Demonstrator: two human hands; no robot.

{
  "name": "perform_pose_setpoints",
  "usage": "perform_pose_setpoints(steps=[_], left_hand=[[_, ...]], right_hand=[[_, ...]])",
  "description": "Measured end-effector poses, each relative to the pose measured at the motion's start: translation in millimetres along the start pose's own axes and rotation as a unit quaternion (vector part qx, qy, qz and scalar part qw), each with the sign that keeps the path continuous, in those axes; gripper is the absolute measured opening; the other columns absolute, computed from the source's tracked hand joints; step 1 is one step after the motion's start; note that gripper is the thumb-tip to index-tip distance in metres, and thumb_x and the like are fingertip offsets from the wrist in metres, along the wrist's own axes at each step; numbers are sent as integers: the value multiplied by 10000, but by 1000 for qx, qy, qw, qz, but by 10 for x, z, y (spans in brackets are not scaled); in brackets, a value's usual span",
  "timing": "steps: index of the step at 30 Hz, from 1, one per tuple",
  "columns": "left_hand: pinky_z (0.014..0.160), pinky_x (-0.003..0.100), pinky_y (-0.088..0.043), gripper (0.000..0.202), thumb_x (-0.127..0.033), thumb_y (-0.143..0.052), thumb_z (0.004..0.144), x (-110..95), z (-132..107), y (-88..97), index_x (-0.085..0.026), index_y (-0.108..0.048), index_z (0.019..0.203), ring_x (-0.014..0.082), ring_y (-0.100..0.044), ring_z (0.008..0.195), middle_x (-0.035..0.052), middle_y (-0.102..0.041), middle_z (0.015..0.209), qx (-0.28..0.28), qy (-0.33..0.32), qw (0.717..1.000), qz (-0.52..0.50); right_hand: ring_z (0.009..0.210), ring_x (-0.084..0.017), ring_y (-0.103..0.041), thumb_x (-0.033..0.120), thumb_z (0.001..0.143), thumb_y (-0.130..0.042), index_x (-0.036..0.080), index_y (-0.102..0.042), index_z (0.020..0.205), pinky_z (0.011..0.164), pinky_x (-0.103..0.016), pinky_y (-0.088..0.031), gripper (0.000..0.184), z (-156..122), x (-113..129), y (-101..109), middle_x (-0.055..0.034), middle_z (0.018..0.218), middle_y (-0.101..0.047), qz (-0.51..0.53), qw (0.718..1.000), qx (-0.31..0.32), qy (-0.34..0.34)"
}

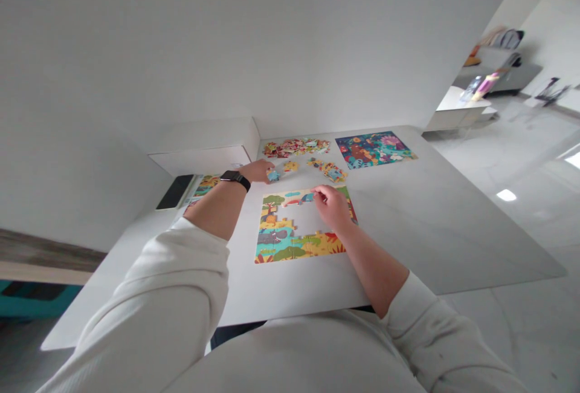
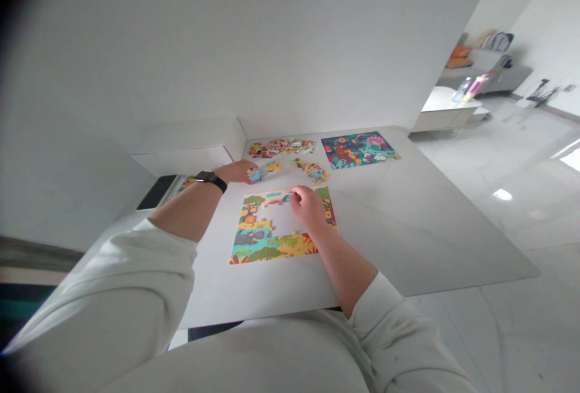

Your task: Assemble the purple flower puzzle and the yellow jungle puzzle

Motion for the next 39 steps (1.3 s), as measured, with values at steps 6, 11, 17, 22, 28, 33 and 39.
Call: perform_pose_setpoints(steps=[6,11,17,22,28,33,39], left_hand=[[926,287,-530,456,-383,-779,822,-10,-185,208,-250,-801,1258,271,-735,1148,69,-824,1215,-69,64,995,-17],[808,309,-550,345,-430,-805,833,-93,-484,475,-206,-830,1094,241,-754,902,50,-816,906,-194,93,949,-230],[802,398,-631,494,-524,-942,725,-626,-1058,423,-154,-812,1026,217,-740,751,63,-754,776,-211,24,811,-544],[833,366,-652,473,-541,-936,744,-1142,-1383,216,-171,-804,1008,185,-746,775,56,-781,837,-195,-18,748,-634],[757,289,-600,482,-565,-919,748,-1571,-1347,-101,-181,-783,1008,150,-719,769,55,-778,882,-177,-20,692,-699],[770,280,-592,544,-604,-924,693,-1578,-1270,-348,-199,-782,1027,151,-721,794,46,-785,904,-188,2,655,-732],[806,312,-619,549,-566,-908,729,-1518,-1261,-500,-204,-785,1122,185,-761,866,58,-807,942,-177,14,655,-735]], right_hand=[[905,-236,-761,166,972,-570,226,-798,990,900,-354,-587,237,-7,6,-12,-88,1037,-841,3,1000,6,-2],[921,-233,-767,185,958,-590,242,-811,998,908,-356,-591,231,56,-36,50,-73,1053,-847,24,1000,9,-13],[934,-248,-781,314,966,-623,259,-809,1022,922,-392,-598,202,195,-259,220,-53,995,-848,84,994,-6,-77],[869,-227,-769,570,976,-631,240,-787,1058,812,-347,-601,374,257,-328,318,-59,947,-828,182,978,-1,-106],[806,-190,-740,833,943,-552,226,-769,1032,688,-280,-573,651,228,-267,251,-69,930,-803,257,957,73,-115],[757,-186,-704,753,863,-729,250,-759,938,653,-270,-543,510,176,-282,132,-3,797,-752,208,961,142,-113],[691,-183,-666,660,813,-784,232,-780,898,663,-296,-529,437,185,-270,134,-11,750,-751,190,963,155,-113]])
Point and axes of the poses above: each hand's wrist, its own z-axis towards the middle knuckle, its own y-axis out of the back of the hand, x = y × z, the point moved 4 cm from there along z, towards the middle knuckle
